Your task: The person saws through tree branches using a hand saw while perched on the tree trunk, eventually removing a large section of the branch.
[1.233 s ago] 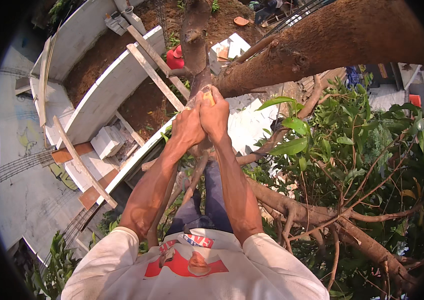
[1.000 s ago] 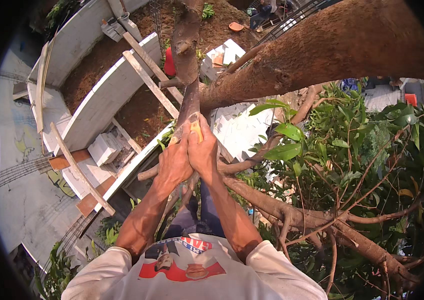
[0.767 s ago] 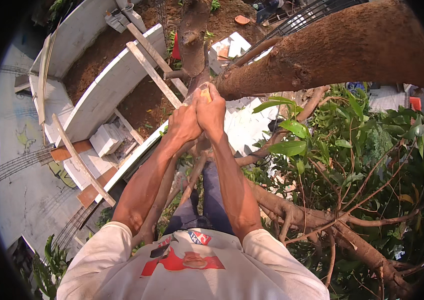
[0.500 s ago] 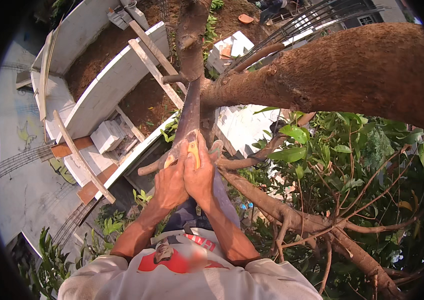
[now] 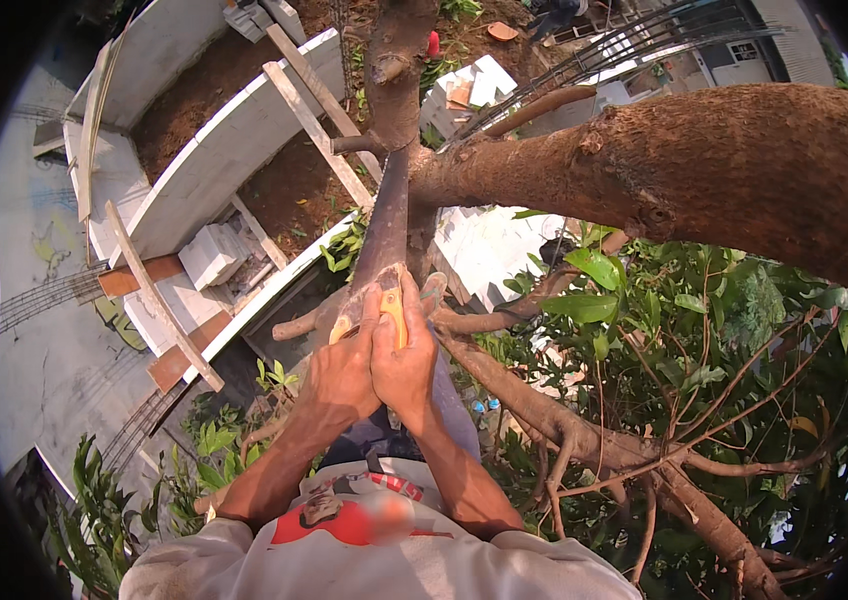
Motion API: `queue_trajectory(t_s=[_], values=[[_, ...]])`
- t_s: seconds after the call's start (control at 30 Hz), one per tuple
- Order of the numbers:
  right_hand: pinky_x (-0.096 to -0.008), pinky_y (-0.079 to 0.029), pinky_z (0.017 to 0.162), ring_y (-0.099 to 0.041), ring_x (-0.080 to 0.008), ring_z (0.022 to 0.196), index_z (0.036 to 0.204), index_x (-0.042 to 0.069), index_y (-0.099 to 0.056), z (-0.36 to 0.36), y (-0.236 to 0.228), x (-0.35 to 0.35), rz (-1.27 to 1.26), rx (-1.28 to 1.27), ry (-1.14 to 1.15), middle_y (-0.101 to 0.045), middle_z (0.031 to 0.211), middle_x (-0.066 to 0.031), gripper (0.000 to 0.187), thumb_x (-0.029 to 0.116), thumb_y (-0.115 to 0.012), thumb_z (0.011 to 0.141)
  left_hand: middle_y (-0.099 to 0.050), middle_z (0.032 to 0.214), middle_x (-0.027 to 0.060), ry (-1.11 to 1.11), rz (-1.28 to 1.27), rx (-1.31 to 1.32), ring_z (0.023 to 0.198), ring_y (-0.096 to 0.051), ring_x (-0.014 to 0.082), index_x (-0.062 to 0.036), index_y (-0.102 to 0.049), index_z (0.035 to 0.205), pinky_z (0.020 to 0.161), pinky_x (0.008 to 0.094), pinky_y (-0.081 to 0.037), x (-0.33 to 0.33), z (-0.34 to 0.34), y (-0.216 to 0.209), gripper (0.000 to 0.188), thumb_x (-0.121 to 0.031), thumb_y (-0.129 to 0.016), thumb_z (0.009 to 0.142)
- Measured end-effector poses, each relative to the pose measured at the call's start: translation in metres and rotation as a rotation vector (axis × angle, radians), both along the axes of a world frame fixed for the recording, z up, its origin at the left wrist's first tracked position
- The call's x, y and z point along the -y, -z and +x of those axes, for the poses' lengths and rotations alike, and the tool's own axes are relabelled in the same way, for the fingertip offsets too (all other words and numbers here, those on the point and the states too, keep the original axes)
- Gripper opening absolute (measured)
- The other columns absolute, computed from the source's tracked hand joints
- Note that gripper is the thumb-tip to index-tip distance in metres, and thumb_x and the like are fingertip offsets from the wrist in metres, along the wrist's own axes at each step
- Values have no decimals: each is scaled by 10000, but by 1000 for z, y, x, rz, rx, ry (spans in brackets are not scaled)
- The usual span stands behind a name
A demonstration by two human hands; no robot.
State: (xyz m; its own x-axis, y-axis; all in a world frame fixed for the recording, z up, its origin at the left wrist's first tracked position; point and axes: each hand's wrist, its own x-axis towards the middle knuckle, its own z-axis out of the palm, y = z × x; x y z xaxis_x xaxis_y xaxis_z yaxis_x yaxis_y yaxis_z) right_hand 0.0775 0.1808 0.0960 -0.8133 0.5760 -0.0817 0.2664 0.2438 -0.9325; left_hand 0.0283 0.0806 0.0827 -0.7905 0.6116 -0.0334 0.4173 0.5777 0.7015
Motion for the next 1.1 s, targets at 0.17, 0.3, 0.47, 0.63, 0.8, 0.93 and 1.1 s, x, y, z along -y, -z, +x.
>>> queue_trajectory(t_s=[0.17,0.3,0.47,0.63,0.8,0.93,1.1], values=[[-368,-554,911,-688,-221,1041,1461,-115,-552,-146,45,-79,-142,89,63,-734,1212,-274,519,116,-555,996,-719,1142,325,16,-129,117,1034,-710,504,-116,-432,1600,915,598,-567,-88,-146,61,789,-247,-704,871],[-376,-521,1022,-672,-264,1182,1480,-100,-538,-67,50,-60,11,58,42,-697,1319,-267,520,113,-551,1005,-703,1218,335,68,-372,409,1096,-702,505,-89,-311,1663,946,563,-572,-58,-65,3,845,-215,-666,907],[-373,-505,1054,-648,-271,1227,1512,-75,-518,-5,7,-17,-25,45,5,-669,1361,-241,528,58,-532,1001,-735,1156,320,7,-123,190,1078,-712,503,-58,-330,1657,921,553,-575,-11,3,-25,855,-210,-690,897],[-347,-481,655,-515,-132,749,1134,-70,-666,-159,51,-108,-201,69,-6,-679,858,-88,271,138,-558,999,-745,1076,318,88,-218,93,989,-738,469,-32,-363,1610,848,539,-596,-106,-151,56,813,-182,-679,877],[-394,-477,1105,-634,-309,1292,1551,-64,-477,-7,17,-11,-51,76,-34,-652,1405,-265,565,41,-537,999,-658,1324,369,53,-3,-110,1127,-707,499,38,-290,1644,901,576,-588,5,6,13,830,-138,-636,911],[-377,-522,1023,-663,-259,1185,1521,-98,-496,-29,17,-27,42,9,-47,-688,1324,-254,554,55,-537,990,-645,1343,352,18,-44,-20,1179,-670,514,-65,-320,1667,964,576,-566,-12,-13,17,849,-192,-682,909],[-346,-548,733,-631,-184,838,1375,-102,-591,-144,57,-113,-158,94,-43,-735,1024,-148,441,97,-563,983,-738,1018,319,53,-169,149,962,-718,526,-30,-575,1405,856,592,-580,-101,-123,47,588,-194,-703,855]])
